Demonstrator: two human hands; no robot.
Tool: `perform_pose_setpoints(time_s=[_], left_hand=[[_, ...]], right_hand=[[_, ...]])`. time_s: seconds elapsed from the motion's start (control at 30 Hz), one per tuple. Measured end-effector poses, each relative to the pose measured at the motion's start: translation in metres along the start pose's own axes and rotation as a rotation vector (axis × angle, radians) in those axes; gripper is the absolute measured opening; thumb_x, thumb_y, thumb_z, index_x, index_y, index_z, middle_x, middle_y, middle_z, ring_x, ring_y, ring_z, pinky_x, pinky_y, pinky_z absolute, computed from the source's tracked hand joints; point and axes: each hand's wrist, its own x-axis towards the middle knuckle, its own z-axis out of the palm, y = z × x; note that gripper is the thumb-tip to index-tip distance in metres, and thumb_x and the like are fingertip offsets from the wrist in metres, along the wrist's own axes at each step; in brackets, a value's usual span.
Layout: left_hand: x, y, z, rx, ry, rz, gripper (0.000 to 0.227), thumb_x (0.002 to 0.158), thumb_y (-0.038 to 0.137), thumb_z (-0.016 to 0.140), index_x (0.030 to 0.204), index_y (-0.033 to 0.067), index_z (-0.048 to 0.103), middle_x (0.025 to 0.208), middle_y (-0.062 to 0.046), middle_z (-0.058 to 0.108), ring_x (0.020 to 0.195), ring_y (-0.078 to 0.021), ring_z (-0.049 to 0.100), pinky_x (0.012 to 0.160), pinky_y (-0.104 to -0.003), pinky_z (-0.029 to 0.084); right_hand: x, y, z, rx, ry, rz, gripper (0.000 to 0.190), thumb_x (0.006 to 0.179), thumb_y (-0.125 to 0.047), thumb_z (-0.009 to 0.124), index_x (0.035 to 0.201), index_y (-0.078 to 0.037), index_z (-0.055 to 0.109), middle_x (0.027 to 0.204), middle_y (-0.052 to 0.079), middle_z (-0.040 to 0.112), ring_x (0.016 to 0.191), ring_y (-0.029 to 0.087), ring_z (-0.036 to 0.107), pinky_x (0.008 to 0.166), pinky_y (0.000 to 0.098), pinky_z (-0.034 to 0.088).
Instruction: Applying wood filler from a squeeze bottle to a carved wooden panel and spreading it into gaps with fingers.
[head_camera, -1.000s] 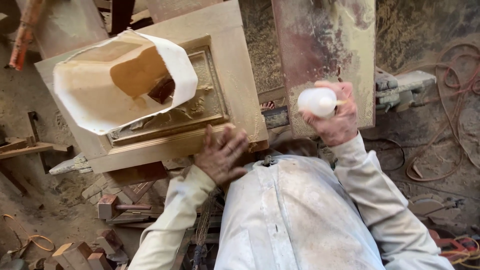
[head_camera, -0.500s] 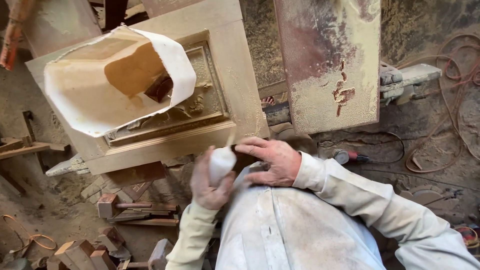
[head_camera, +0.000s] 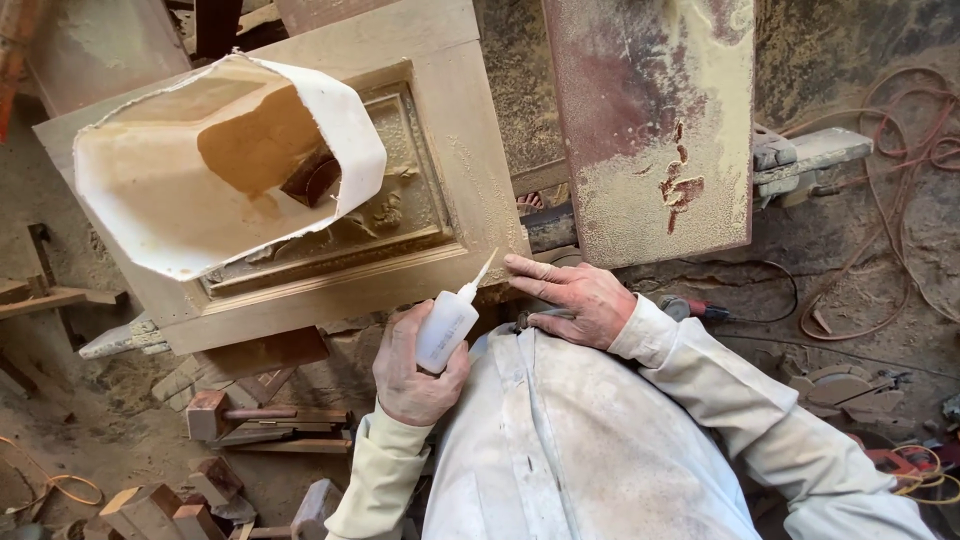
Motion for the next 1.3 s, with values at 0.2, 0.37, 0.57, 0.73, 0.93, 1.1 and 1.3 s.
perform_pose_setpoints(time_s=[0.2, 0.37, 0.57, 0.73, 0.93, 1.1, 1.3], left_hand=[[0.013, 0.005, 0.006, 0.025, -0.055, -0.007, 0.058, 0.070, 0.015, 0.086, 0.123, 0.0001, 0.068, 0.106, -0.019, 0.068, 0.094, -0.0392, 0.070, 0.082, -0.046, 0.056], [0.017, 0.008, 0.008, 0.029, -0.075, -0.046, 0.059, 0.070, 0.015, 0.086, 0.124, 0.0020, 0.067, 0.106, -0.019, 0.067, 0.094, -0.0401, 0.071, 0.081, -0.047, 0.056], [0.017, 0.009, 0.012, 0.032, -0.088, -0.072, 0.059, 0.070, 0.016, 0.087, 0.125, 0.0035, 0.068, 0.105, -0.018, 0.067, 0.094, -0.0392, 0.071, 0.081, -0.047, 0.056], [0.016, 0.011, 0.011, 0.043, -0.081, -0.086, 0.060, 0.070, 0.017, 0.087, 0.125, 0.0051, 0.069, 0.104, -0.017, 0.067, 0.093, -0.0370, 0.072, 0.080, -0.045, 0.057], [0.015, 0.009, 0.005, 0.047, -0.065, -0.092, 0.058, 0.071, 0.016, 0.086, 0.125, 0.0040, 0.068, 0.103, -0.016, 0.067, 0.091, -0.0350, 0.071, 0.079, -0.043, 0.057], [0.015, 0.007, 0.005, 0.082, -0.020, -0.044, 0.057, 0.070, 0.018, 0.086, 0.122, 0.0040, 0.070, 0.102, -0.016, 0.069, 0.090, -0.0361, 0.070, 0.081, -0.042, 0.055], [0.008, 0.003, 0.004, 0.114, -0.014, -0.040, 0.056, 0.069, 0.021, 0.086, 0.121, 0.0052, 0.070, 0.103, -0.015, 0.070, 0.090, -0.0340, 0.070, 0.083, -0.040, 0.053]], right_hand=[[-0.002, 0.004, 0.003, -0.011, 0.007, 0.007, 0.053, 0.088, -0.027, 0.072, 0.138, -0.017, 0.059, 0.158, -0.002, 0.048, 0.088, 0.039, 0.071, 0.071, 0.0535, 0.055], [-0.002, 0.009, 0.006, 0.004, 0.006, 0.002, 0.052, 0.088, -0.026, 0.071, 0.138, -0.017, 0.058, 0.158, -0.002, 0.048, 0.087, 0.040, 0.071, 0.072, 0.0561, 0.055], [-0.002, 0.012, 0.007, 0.011, -0.008, 0.007, 0.051, 0.088, -0.026, 0.070, 0.138, -0.019, 0.058, 0.158, -0.003, 0.048, 0.088, 0.041, 0.070, 0.072, 0.0567, 0.055], [-0.001, 0.013, 0.005, 0.008, -0.018, 0.001, 0.050, 0.088, -0.025, 0.069, 0.137, -0.019, 0.059, 0.158, -0.005, 0.048, 0.087, 0.040, 0.070, 0.071, 0.0563, 0.056], [0.001, 0.009, 0.000, 0.027, -0.036, -0.001, 0.049, 0.089, -0.024, 0.068, 0.136, -0.018, 0.058, 0.157, -0.004, 0.048, 0.086, 0.042, 0.069, 0.069, 0.0583, 0.055], [0.002, 0.010, -0.002, 0.032, -0.052, 0.015, 0.050, 0.090, -0.026, 0.066, 0.139, -0.022, 0.057, 0.157, -0.006, 0.048, 0.086, 0.041, 0.069, 0.071, 0.0575, 0.056], [0.000, 0.015, 0.001, 0.021, -0.056, 0.011, 0.050, 0.090, -0.026, 0.067, 0.139, -0.022, 0.058, 0.157, -0.006, 0.049, 0.087, 0.041, 0.069, 0.071, 0.0567, 0.055]])
